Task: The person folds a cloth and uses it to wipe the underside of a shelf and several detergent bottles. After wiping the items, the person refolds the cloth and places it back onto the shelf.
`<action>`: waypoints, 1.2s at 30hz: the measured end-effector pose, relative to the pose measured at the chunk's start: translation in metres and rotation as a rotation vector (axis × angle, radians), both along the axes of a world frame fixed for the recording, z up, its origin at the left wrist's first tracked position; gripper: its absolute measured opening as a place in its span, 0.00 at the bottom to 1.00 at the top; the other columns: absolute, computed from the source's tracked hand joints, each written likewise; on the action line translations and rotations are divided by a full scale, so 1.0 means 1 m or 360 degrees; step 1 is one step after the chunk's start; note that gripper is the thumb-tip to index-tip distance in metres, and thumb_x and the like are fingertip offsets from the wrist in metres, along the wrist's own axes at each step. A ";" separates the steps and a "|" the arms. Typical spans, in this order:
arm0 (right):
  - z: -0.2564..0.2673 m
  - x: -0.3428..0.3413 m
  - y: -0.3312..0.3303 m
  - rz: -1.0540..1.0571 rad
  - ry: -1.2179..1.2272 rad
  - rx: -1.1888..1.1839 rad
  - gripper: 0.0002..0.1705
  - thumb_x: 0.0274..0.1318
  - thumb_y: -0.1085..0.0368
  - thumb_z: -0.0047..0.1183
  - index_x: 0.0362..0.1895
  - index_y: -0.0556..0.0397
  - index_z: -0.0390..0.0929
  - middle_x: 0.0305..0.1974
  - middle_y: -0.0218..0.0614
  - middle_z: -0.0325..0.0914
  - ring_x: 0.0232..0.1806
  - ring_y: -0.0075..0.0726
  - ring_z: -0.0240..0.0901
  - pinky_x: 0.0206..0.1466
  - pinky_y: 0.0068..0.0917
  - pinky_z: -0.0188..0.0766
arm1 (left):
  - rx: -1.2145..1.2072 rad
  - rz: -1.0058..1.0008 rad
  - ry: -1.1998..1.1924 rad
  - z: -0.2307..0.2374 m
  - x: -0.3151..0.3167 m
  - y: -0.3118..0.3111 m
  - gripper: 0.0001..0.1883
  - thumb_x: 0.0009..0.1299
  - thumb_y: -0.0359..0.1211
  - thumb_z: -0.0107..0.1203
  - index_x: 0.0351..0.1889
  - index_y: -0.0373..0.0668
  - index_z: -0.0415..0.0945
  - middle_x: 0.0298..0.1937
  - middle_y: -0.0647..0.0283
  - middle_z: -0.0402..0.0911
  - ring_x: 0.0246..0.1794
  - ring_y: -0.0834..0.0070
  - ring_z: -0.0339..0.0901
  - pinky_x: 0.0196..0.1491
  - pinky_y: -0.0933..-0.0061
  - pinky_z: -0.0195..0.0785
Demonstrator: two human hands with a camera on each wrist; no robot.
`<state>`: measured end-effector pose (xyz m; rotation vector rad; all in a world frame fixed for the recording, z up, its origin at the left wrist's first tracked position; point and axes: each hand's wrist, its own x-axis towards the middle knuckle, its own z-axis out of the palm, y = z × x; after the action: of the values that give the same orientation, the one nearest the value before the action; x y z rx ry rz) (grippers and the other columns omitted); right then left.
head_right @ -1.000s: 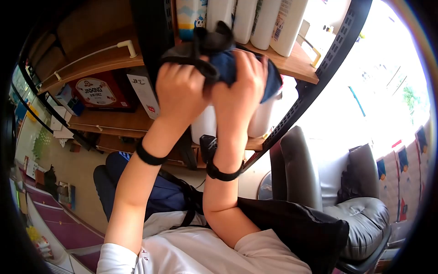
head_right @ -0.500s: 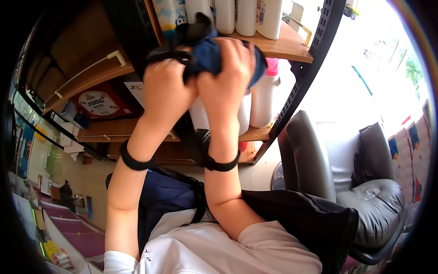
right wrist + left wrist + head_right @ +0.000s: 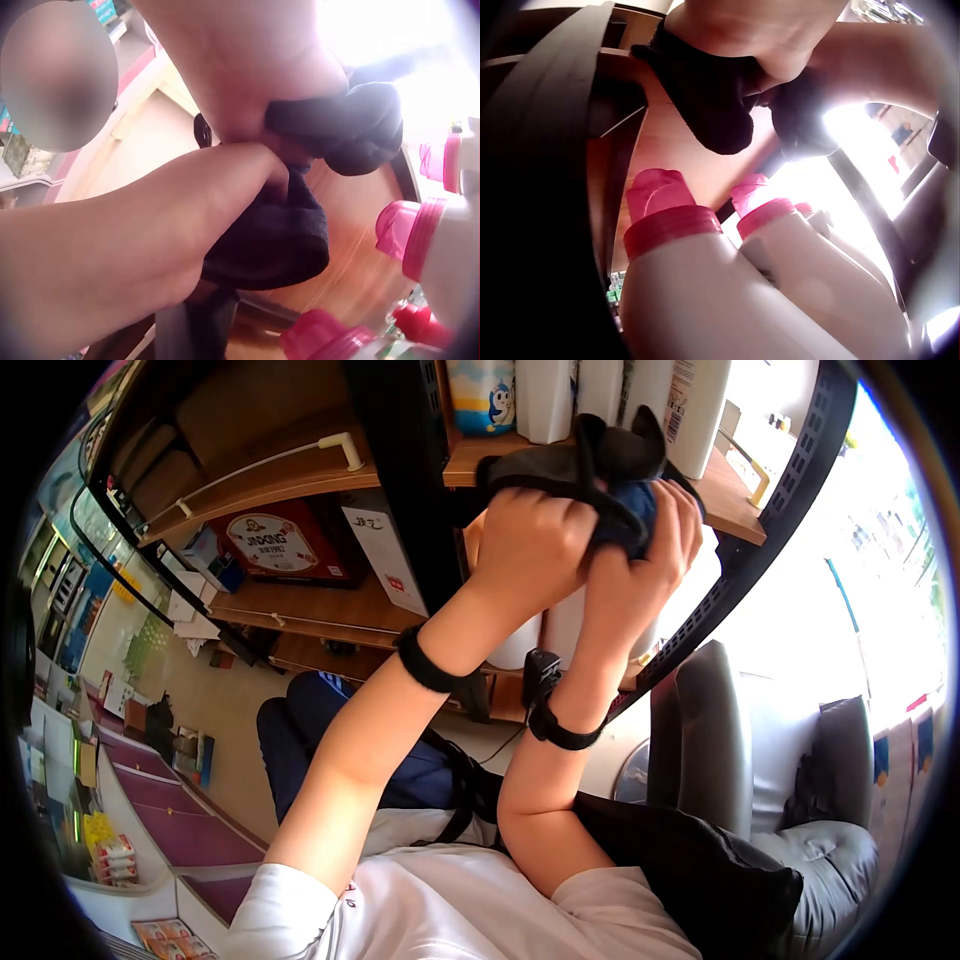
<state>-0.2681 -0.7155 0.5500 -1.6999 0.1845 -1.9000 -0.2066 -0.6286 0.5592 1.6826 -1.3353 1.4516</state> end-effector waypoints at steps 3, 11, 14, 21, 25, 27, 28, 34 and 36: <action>-0.001 0.007 0.020 0.0033 0.0044 -0.0052 0.27 0.36 0.76 0.49 0.48 0.64 0.80 0.51 0.48 0.80 0.63 0.57 0.70 0.73 0.44 0.59 | -0.0022 0.0140 0.0038 -0.003 0.005 0.021 0.06 0.55 0.34 0.62 0.28 0.44 0.80 0.26 0.62 0.81 0.29 0.65 0.81 0.38 0.63 0.71; -0.001 0.020 0.063 0.0089 0.0130 -0.0233 0.29 0.35 0.75 0.51 0.50 0.60 0.80 0.54 0.44 0.79 0.65 0.57 0.68 0.72 0.47 0.59 | -0.0108 0.0307 -0.0073 -0.001 0.019 0.075 0.15 0.58 0.32 0.62 0.42 0.40 0.86 0.38 0.60 0.88 0.35 0.65 0.84 0.42 0.62 0.72; -0.007 0.028 0.071 0.0083 0.0168 -0.0280 0.33 0.36 0.75 0.50 0.55 0.59 0.77 0.58 0.43 0.77 0.69 0.58 0.65 0.74 0.50 0.56 | -0.0054 0.0368 -0.0089 -0.004 0.021 0.086 0.21 0.60 0.33 0.61 0.52 0.37 0.85 0.45 0.55 0.88 0.44 0.62 0.85 0.51 0.61 0.71; -0.008 0.028 0.071 0.0137 0.0120 -0.0223 0.33 0.36 0.76 0.49 0.55 0.57 0.78 0.59 0.40 0.77 0.70 0.53 0.66 0.72 0.48 0.57 | -0.0077 0.0453 -0.0093 -0.010 0.024 0.078 0.25 0.59 0.33 0.60 0.56 0.35 0.80 0.52 0.52 0.86 0.43 0.60 0.82 0.55 0.58 0.66; -0.010 0.023 0.063 0.0157 0.0050 -0.0158 0.32 0.36 0.76 0.50 0.53 0.56 0.79 0.57 0.39 0.80 0.68 0.50 0.69 0.72 0.46 0.57 | -0.0142 0.0371 -0.0170 -0.003 0.028 0.064 0.29 0.56 0.38 0.62 0.57 0.36 0.77 0.51 0.52 0.85 0.42 0.52 0.83 0.49 0.57 0.66; -0.009 0.018 0.056 0.0182 0.0024 -0.0134 0.30 0.36 0.76 0.51 0.52 0.55 0.81 0.56 0.39 0.81 0.67 0.50 0.71 0.73 0.46 0.56 | -0.0051 0.0281 -0.0168 0.000 0.028 0.060 0.26 0.56 0.35 0.62 0.54 0.35 0.80 0.44 0.51 0.86 0.38 0.53 0.83 0.48 0.57 0.69; -0.011 0.015 0.049 0.0141 0.0038 -0.0131 0.31 0.36 0.77 0.49 0.52 0.55 0.82 0.57 0.40 0.81 0.68 0.49 0.70 0.74 0.47 0.55 | 0.0015 0.0202 -0.0152 0.003 0.026 0.057 0.23 0.57 0.33 0.61 0.52 0.34 0.82 0.36 0.50 0.86 0.34 0.54 0.83 0.47 0.57 0.72; -0.015 -0.009 0.025 0.0090 -0.0162 0.0156 0.31 0.46 0.84 0.46 0.58 0.63 0.81 0.61 0.48 0.81 0.67 0.49 0.74 0.74 0.36 0.62 | 0.0310 0.0050 -0.0021 0.012 0.001 0.019 0.25 0.56 0.34 0.63 0.53 0.34 0.83 0.31 0.51 0.85 0.29 0.56 0.84 0.33 0.62 0.75; -0.021 -0.010 0.021 0.0067 -0.0237 0.0188 0.31 0.47 0.84 0.46 0.59 0.64 0.80 0.59 0.46 0.82 0.64 0.42 0.76 0.72 0.32 0.63 | 0.0282 -0.0064 0.0071 0.001 -0.007 0.002 0.27 0.58 0.34 0.63 0.57 0.33 0.81 0.42 0.46 0.85 0.42 0.51 0.85 0.44 0.56 0.77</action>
<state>-0.2785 -0.6948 0.5294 -1.4675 0.1974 -1.9362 -0.2139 -0.6266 0.5602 1.7766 -1.5025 1.2979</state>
